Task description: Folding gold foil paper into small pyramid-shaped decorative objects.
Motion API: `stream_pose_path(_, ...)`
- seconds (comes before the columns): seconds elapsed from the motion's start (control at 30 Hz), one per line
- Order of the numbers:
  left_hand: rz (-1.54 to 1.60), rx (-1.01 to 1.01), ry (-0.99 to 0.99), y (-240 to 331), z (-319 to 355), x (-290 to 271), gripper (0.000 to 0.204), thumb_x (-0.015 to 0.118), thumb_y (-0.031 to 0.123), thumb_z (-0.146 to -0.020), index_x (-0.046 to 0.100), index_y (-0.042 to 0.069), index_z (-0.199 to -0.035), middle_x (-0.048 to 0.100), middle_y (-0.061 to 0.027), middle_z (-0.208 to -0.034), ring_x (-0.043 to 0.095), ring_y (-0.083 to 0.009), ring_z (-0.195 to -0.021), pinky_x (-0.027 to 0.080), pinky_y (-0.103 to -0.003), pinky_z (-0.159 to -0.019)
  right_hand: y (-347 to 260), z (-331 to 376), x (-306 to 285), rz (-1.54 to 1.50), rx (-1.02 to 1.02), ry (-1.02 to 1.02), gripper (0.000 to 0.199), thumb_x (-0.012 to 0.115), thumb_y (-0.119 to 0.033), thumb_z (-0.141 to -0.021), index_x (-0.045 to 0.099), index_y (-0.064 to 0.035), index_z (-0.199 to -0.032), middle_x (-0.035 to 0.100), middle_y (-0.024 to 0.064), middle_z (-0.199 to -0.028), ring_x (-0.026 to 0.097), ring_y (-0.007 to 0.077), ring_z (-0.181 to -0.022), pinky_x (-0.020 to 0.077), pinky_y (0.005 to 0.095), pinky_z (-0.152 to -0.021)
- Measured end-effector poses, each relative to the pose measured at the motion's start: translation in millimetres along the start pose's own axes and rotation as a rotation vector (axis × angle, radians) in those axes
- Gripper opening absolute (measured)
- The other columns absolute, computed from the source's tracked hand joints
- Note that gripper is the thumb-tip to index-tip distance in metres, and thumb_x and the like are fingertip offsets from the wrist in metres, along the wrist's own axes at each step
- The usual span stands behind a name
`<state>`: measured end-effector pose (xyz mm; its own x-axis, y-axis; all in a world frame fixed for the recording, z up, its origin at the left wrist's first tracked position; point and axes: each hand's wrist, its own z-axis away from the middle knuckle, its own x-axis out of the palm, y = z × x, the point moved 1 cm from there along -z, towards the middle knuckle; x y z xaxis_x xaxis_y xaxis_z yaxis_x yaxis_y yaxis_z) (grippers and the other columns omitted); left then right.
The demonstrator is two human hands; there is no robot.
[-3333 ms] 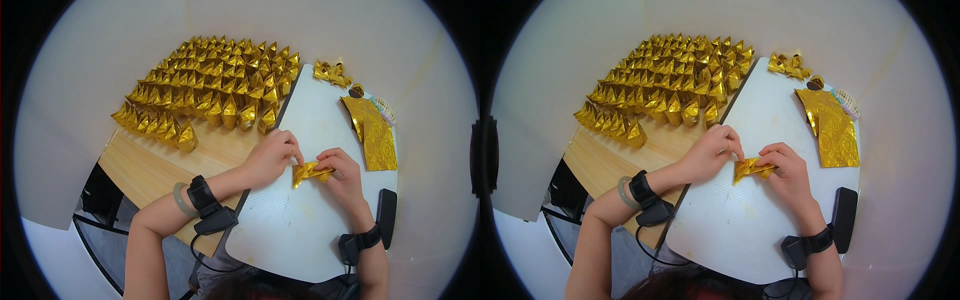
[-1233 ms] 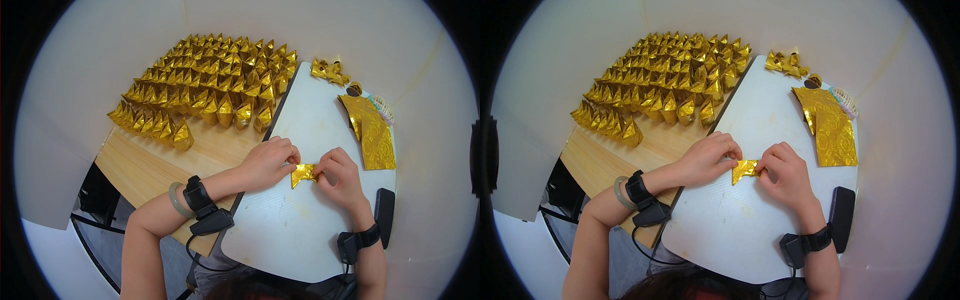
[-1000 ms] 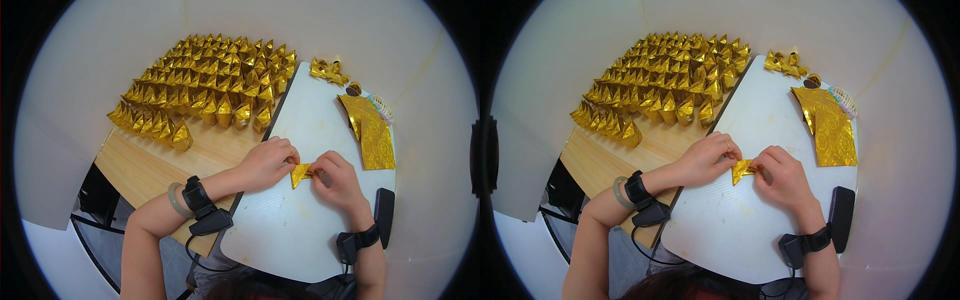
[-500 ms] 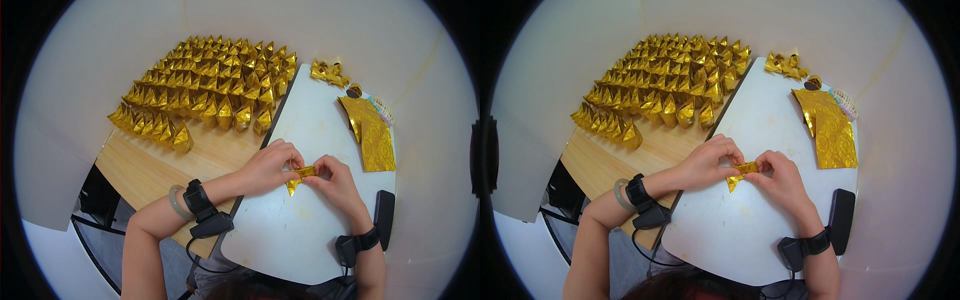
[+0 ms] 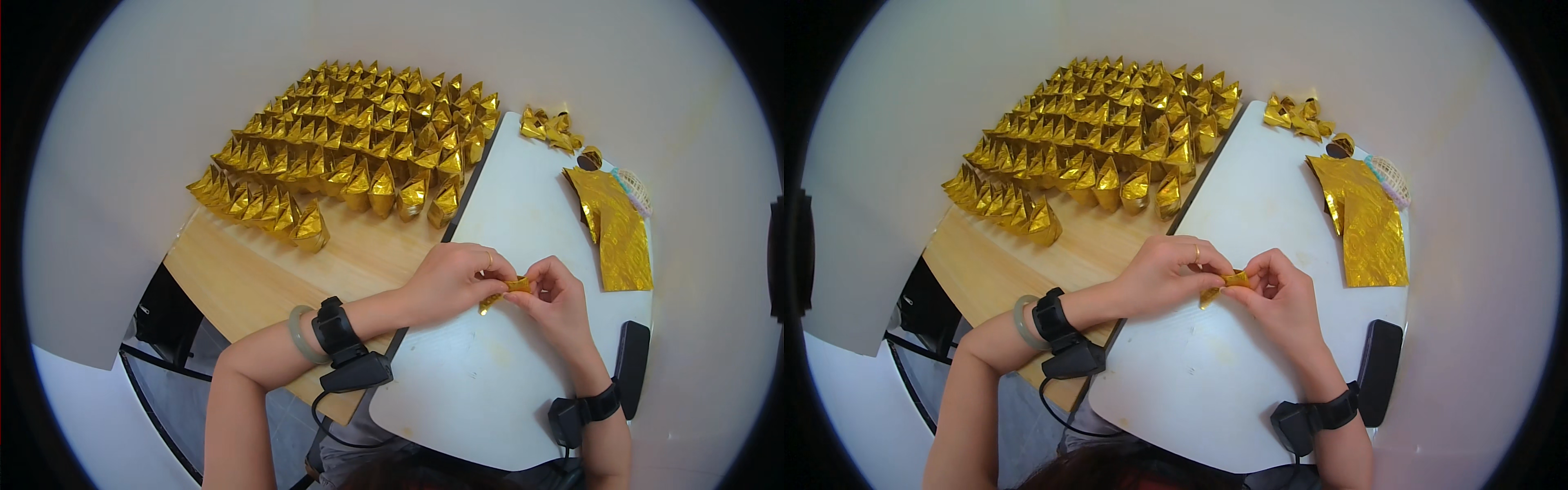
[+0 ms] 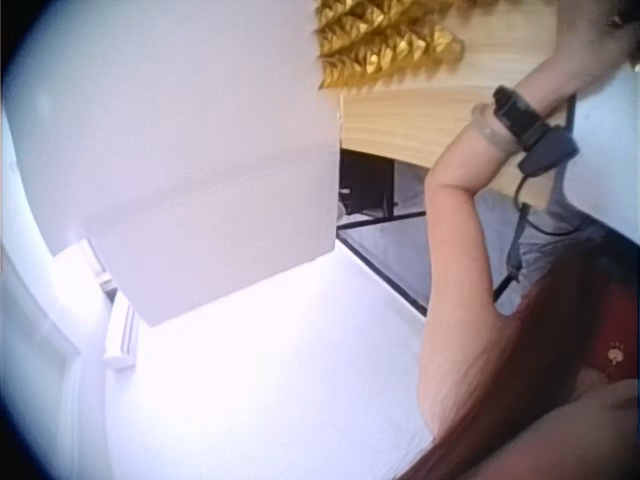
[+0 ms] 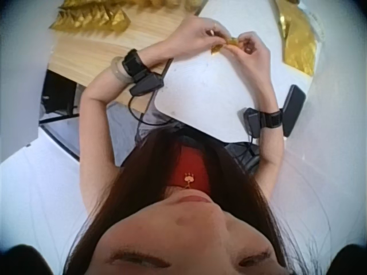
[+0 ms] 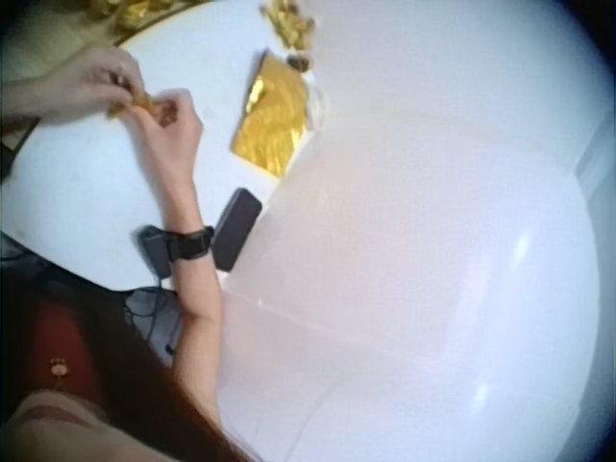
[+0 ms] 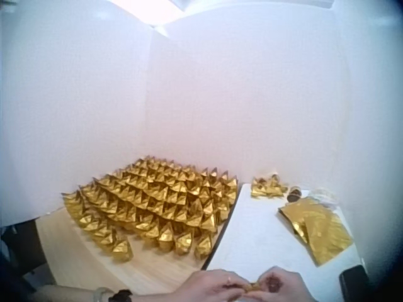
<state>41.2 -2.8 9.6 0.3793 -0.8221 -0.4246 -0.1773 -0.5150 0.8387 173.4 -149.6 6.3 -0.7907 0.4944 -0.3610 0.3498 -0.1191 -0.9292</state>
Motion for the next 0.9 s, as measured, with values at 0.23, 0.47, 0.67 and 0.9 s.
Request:
stream_pose_path(0.23, 0.712, -0.282, -0.067, -12, -4, 4, 0.017, 0.064, 0.004, -0.087, 0.061, 0.002, -0.104, 0.064, -0.0023, -0.096, 0.060, -0.0088, -0.090, 0.048, -0.024, -0.080, -3, -1, -7, -0.549, 0.014, -0.243, 0.045, 0.059, -0.035, -0.092, 0.048, -0.0044, -0.123, 0.055, 0.0029, -0.104, 0.053, 0.0087, -0.079, 0.0467, 0.0243, -0.071)
stream_pose_path(0.47, 0.854, -0.345, -0.132, -5, -4, 4, 0.019, 0.064, 0.007, -0.088, 0.058, 0.003, -0.106, 0.063, -0.0027, -0.097, 0.059, -0.0094, -0.094, 0.046, -0.024, -0.084, -6, 1, -5, -0.885, 0.201, -0.377, 0.042, 0.044, -0.038, -0.100, 0.046, -0.0029, -0.124, 0.058, 0.0046, -0.105, 0.055, 0.0106, -0.079, 0.0472, 0.0247, -0.070)
stream_pose_path(0.67, 1.028, -0.351, -0.151, -13, -3, 7, 0.024, 0.063, 0.009, -0.090, 0.051, 0.007, -0.110, 0.060, -0.0023, -0.103, 0.059, -0.0102, -0.096, 0.048, -0.026, -0.085, -8, 3, -7, -0.877, 0.279, -0.381, 0.028, 0.048, -0.027, -0.100, 0.054, -0.0022, -0.110, 0.060, 0.0042, -0.089, 0.055, 0.0100, -0.074, 0.0462, 0.0224, -0.069)
stream_pose_path(0.9, 1.188, -0.386, -0.134, -15, -2, 4, 0.021, 0.061, 0.011, -0.092, 0.050, 0.008, -0.110, 0.059, -0.0047, -0.105, 0.059, -0.0128, -0.100, 0.050, -0.027, -0.087, -6, 1, -9, -0.958, 0.300, -0.325, 0.025, 0.051, -0.023, -0.099, 0.056, -0.0002, -0.107, 0.061, 0.0049, -0.084, 0.055, 0.0102, -0.071, 0.0469, 0.0216, -0.065)
